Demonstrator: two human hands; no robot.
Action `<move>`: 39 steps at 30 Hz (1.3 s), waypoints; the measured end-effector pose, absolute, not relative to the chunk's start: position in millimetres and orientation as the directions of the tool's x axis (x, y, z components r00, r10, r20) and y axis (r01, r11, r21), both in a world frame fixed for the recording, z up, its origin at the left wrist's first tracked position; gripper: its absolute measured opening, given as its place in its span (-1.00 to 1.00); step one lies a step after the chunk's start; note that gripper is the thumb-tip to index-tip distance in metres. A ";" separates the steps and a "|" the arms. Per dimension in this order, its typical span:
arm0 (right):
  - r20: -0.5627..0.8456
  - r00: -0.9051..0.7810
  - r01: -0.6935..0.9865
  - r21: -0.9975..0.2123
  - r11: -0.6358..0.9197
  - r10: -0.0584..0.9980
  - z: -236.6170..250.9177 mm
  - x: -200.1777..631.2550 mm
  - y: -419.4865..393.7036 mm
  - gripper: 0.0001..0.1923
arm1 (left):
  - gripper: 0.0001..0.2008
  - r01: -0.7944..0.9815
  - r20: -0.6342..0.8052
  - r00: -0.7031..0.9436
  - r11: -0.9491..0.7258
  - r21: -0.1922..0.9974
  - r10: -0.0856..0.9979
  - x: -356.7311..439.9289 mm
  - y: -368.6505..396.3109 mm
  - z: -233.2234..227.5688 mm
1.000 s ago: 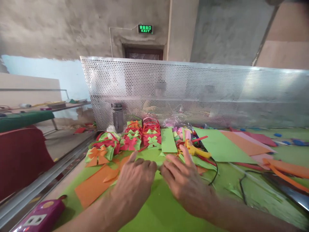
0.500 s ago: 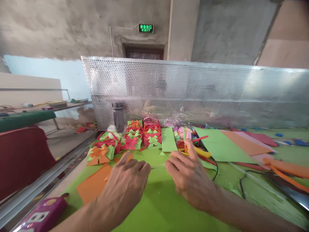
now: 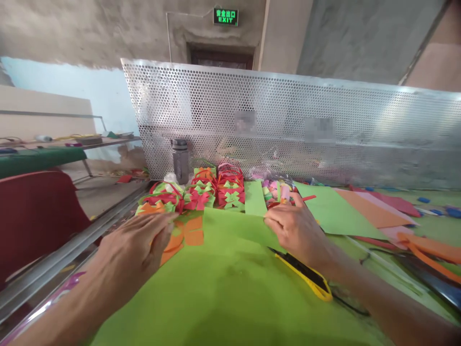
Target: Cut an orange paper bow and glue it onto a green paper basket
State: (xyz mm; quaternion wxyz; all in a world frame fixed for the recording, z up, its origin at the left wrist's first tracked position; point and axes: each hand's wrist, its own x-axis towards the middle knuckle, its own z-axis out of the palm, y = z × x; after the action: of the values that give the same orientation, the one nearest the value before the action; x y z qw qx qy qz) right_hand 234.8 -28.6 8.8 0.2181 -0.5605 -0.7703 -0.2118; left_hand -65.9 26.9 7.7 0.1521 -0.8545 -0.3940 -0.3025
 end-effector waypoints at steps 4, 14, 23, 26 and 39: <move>0.622 -0.414 0.907 0.218 0.362 0.664 -6.3 214.1 -39.9 -0.64 | -0.46 0.650 0.702 0.630 -0.721 -0.242 0.332 -48.1 9.3 6.3; 0.271 -0.760 0.649 0.364 0.668 0.591 -63.5 185.8 -92.6 -0.74 | -0.62 0.479 0.282 0.870 -0.829 -0.288 0.405 -67.6 -38.3 -79.6; 0.243 -0.495 0.811 -0.215 0.544 0.834 -63.1 147.3 -72.1 -0.52 | -0.57 0.494 0.268 0.855 -0.855 -0.156 0.445 -41.8 -22.3 -81.3; 0.104 -0.508 0.823 -0.235 0.517 0.855 -77.8 140.0 -62.8 -0.42 | -0.54 0.521 0.235 0.842 -0.845 -0.119 0.485 -41.7 -7.6 -107.0; -0.044 -0.320 0.947 -0.057 0.317 0.946 -93.3 189.8 -82.3 -0.32 | -0.19 0.672 0.407 0.715 -0.719 -0.178 0.568 -103.3 -16.9 -123.3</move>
State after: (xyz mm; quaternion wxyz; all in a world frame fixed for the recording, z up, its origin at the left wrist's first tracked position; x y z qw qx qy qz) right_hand 189.8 -82.3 -93.3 -0.0010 -0.5831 -0.8116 0.0360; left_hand -103.3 -16.9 -123.3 0.1589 -0.9123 -0.3398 -0.1640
